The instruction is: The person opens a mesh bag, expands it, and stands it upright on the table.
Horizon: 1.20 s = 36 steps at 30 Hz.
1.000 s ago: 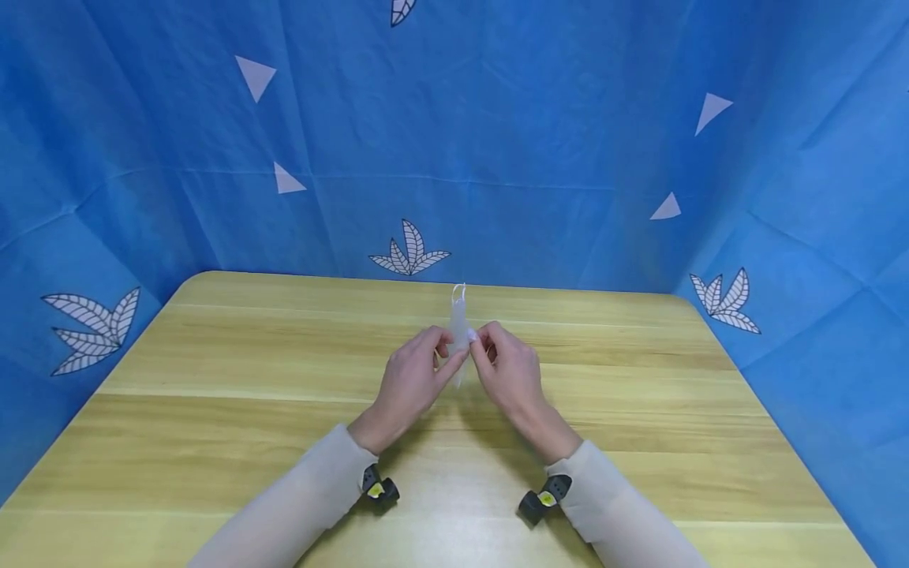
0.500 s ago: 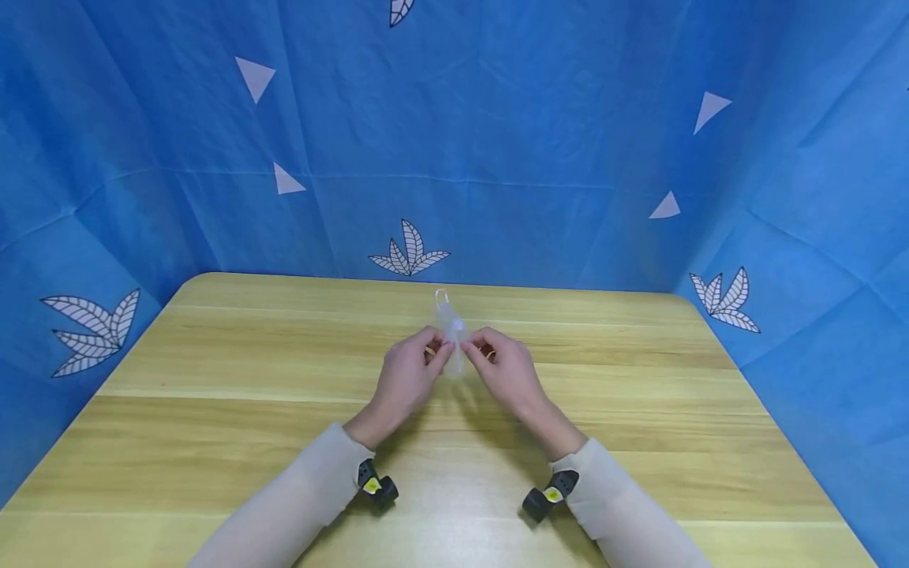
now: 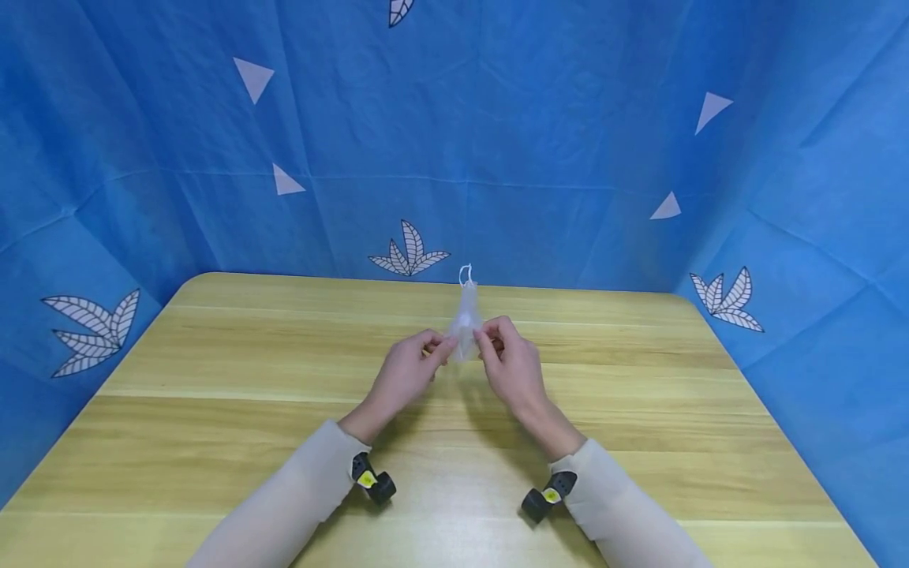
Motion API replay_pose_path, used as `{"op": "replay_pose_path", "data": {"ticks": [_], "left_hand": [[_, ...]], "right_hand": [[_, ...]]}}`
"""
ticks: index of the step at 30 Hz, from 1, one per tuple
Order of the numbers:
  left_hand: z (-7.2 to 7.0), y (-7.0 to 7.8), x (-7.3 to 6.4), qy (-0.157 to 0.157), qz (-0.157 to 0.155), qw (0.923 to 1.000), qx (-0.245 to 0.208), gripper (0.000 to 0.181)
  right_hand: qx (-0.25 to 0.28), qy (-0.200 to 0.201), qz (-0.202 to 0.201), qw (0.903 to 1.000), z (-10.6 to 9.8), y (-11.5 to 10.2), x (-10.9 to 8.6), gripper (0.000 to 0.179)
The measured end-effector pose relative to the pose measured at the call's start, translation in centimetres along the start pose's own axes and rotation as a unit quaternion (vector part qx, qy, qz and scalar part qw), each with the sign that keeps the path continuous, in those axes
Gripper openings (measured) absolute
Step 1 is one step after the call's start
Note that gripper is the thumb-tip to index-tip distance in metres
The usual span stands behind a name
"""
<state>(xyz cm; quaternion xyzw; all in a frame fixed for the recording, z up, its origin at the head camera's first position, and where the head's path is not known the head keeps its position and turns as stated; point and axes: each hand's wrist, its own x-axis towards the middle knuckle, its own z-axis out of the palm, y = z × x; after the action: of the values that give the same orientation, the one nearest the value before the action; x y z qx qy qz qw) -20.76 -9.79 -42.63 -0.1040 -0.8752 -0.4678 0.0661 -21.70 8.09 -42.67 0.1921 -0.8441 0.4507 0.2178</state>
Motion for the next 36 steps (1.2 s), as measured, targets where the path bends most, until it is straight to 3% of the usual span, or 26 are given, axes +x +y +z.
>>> {"op": "replay_pose_path", "data": {"ticks": [3, 8, 11, 14, 24, 27, 32, 36], "left_hand": [[0.02, -0.15, 0.13, -0.023, -0.007, 0.9994, -0.026, 0.029], [-0.03, 0.08, -0.02, 0.012, 0.005, 0.9993, -0.036, 0.016], [-0.04, 0.21, -0.10, 0.024, 0.014, 0.9988, -0.040, 0.014], [-0.04, 0.32, -0.15, 0.033, 0.025, 0.9987, -0.029, 0.014], [0.03, 0.68, -0.45, 0.064, 0.051, 0.9966, -0.004, 0.012], [0.16, 0.62, -0.43, 0.045, 0.028, 0.9986, 0.001, 0.017], [0.30, 0.45, -0.25, -0.036, -0.036, 0.9972, -0.054, 0.042], [0.30, 0.32, -0.14, -0.052, -0.051, 0.9936, -0.086, 0.035]], "right_hand": [[0.032, -0.014, 0.009, 0.9994, -0.03, 0.03, 0.06, 0.008], [0.092, -0.067, 0.052, 0.9921, -0.10, -0.18, 0.14, 0.018], [0.095, -0.107, 0.085, 0.9861, -0.17, -0.40, 0.16, 0.023], [0.081, -0.129, 0.091, 0.9841, -0.24, -0.55, 0.15, 0.021], [-0.009, -0.064, 0.061, 0.9960, -0.04, -0.22, 0.14, 0.016], [-0.005, -0.055, 0.059, 0.9967, 0.06, -0.21, 0.12, 0.017], [0.008, -0.044, 0.054, 0.9976, 0.26, -0.33, -0.04, 0.016], [0.006, -0.049, 0.042, 0.9979, 0.49, -0.54, -0.21, 0.015]]}}
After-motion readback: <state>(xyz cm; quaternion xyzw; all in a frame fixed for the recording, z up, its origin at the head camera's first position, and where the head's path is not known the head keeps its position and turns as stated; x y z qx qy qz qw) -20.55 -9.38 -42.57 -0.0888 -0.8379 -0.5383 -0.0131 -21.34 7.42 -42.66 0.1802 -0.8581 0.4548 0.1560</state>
